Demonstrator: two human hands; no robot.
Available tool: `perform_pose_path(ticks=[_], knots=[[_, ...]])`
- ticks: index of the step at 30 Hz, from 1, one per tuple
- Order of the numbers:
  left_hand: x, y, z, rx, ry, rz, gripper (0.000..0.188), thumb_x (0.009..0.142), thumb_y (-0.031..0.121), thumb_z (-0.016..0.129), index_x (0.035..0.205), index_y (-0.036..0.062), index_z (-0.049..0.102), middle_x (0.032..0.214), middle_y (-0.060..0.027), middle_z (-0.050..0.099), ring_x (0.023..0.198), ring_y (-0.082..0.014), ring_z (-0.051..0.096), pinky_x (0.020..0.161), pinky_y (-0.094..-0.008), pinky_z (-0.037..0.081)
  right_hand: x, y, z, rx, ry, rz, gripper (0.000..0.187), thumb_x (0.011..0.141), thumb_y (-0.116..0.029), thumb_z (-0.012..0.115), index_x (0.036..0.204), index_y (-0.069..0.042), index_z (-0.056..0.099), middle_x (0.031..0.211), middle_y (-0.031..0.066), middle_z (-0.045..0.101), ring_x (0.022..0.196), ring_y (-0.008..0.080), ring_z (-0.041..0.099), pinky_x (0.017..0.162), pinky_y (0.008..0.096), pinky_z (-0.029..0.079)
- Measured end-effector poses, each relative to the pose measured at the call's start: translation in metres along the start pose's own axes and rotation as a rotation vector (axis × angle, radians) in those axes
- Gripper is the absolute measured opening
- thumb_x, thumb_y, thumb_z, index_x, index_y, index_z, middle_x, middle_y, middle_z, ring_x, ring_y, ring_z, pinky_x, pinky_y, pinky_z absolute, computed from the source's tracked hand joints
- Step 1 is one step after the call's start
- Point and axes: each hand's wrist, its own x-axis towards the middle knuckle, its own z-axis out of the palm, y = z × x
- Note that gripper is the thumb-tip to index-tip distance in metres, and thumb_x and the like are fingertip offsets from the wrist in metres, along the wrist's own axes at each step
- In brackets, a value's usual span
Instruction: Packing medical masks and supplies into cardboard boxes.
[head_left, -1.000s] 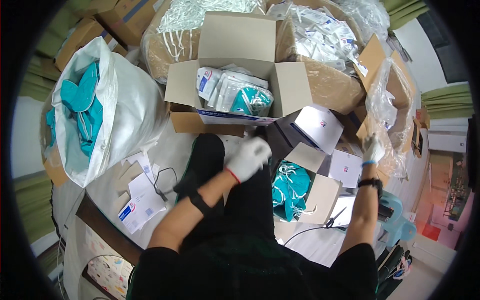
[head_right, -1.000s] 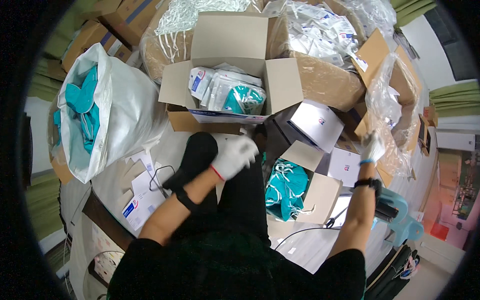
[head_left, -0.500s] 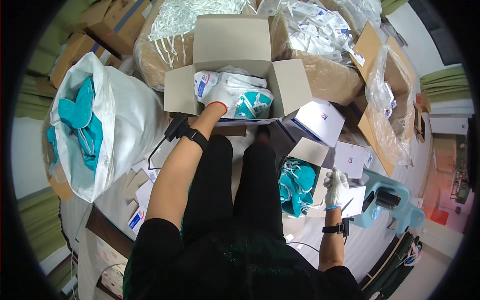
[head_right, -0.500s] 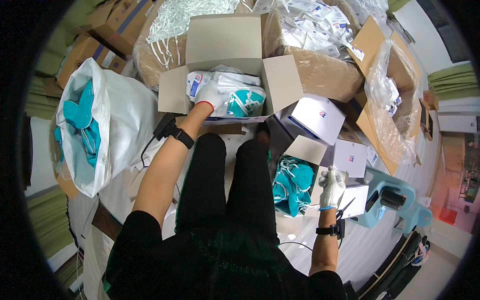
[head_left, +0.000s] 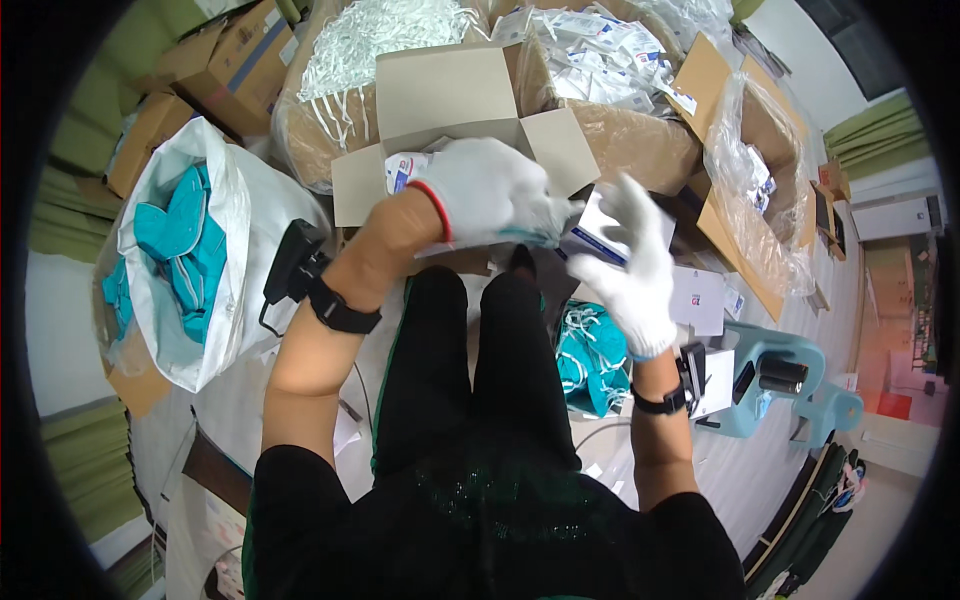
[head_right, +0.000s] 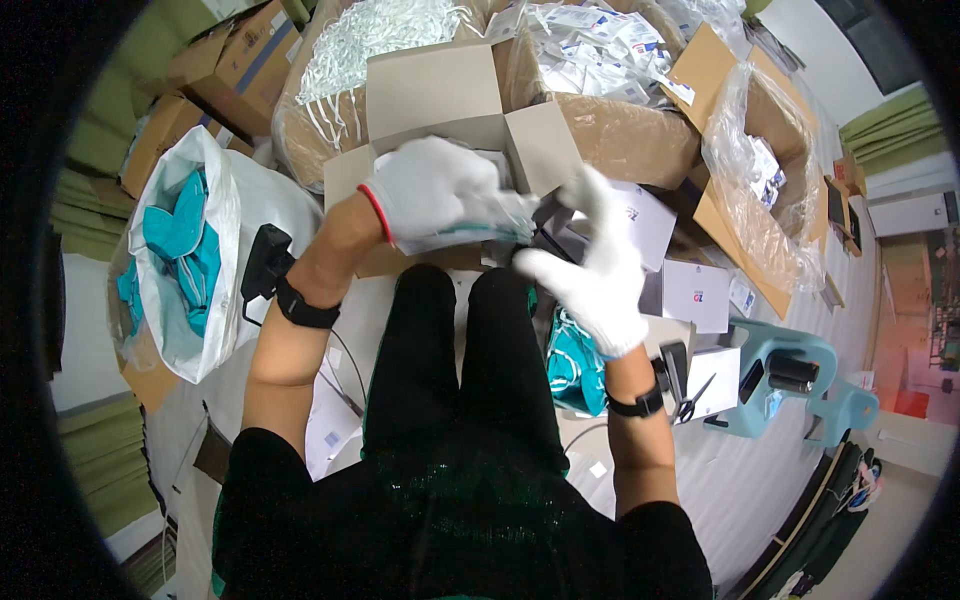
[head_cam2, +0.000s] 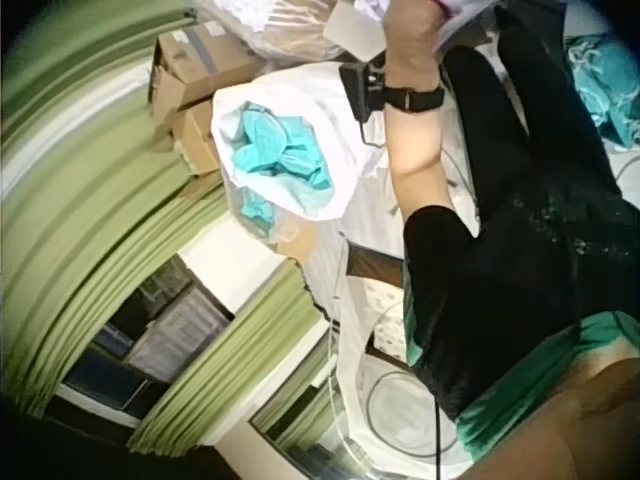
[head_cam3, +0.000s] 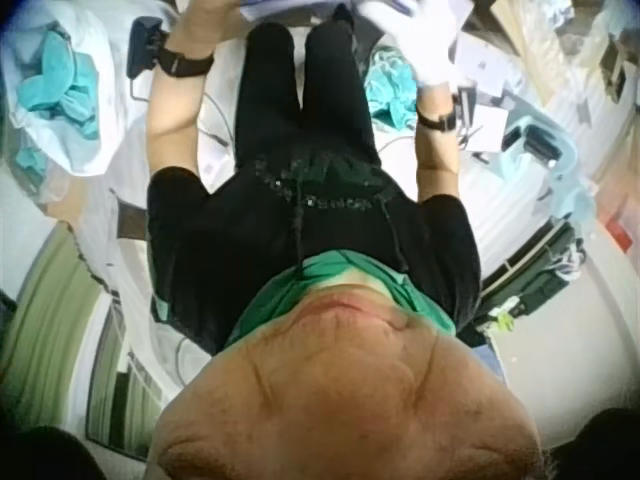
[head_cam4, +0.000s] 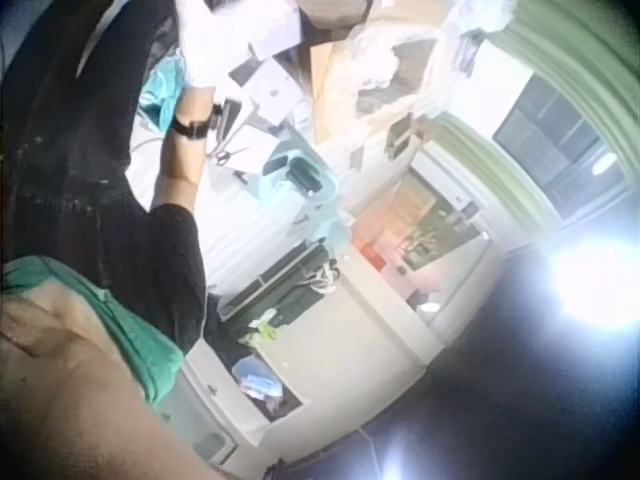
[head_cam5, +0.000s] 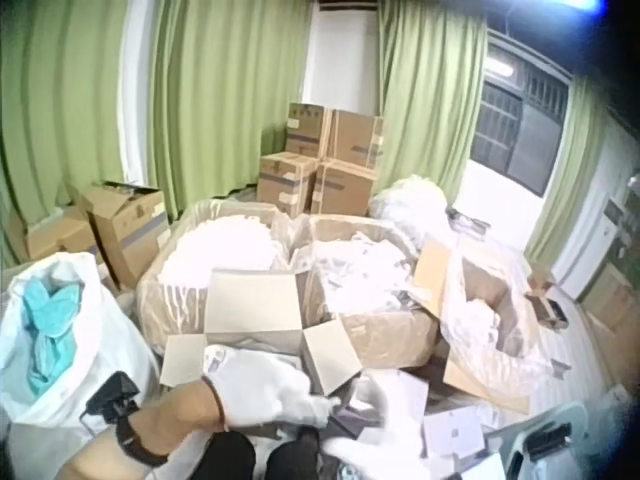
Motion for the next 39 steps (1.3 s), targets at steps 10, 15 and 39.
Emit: perform_pose_path(ticks=[10,15,39], knots=[[-0.102,0.053,0.061,-0.729,0.549,-0.412,0.055,0.073,0.025,0.08,0.112,-0.0066,0.057,0.113,-0.0117,0.063,0.103,-0.0206,0.063,0.091,-0.0308,0.049,-0.052,0.004,0.025,0.414,0.061,0.313,0.017,0.09,-0.013,0.062,0.099,0.002,0.063,0.086,0.0016,0.064,0.079,0.0078,0.055,0.075,0.0233,0.046],[-0.12,0.1,0.083,-0.477,0.519,-0.46,0.058,0.069,0.029,0.08,0.116,0.0035,0.057,0.106,-0.0191,0.064,0.098,-0.0339,0.063,0.085,-0.038,0.051,-0.088,0.024,0.043,0.631,0.085,0.442,0.022,0.095,-0.021,0.057,0.1,0.0,0.063,0.083,-0.0006,0.062,0.075,0.0073,0.052,0.071,0.0222,0.044],[-0.161,0.115,0.148,-0.274,-0.313,-0.621,0.047,0.08,0.052,0.059,0.088,0.0074,0.068,0.085,-0.0182,0.068,0.083,-0.0362,0.066,0.074,-0.043,0.051,-0.173,0.041,0.065,0.787,-0.287,0.659,0.021,0.091,-0.017,0.063,0.092,0.003,0.067,0.089,0.0081,0.065,0.082,0.0155,0.062,0.075,0.0279,0.05]])
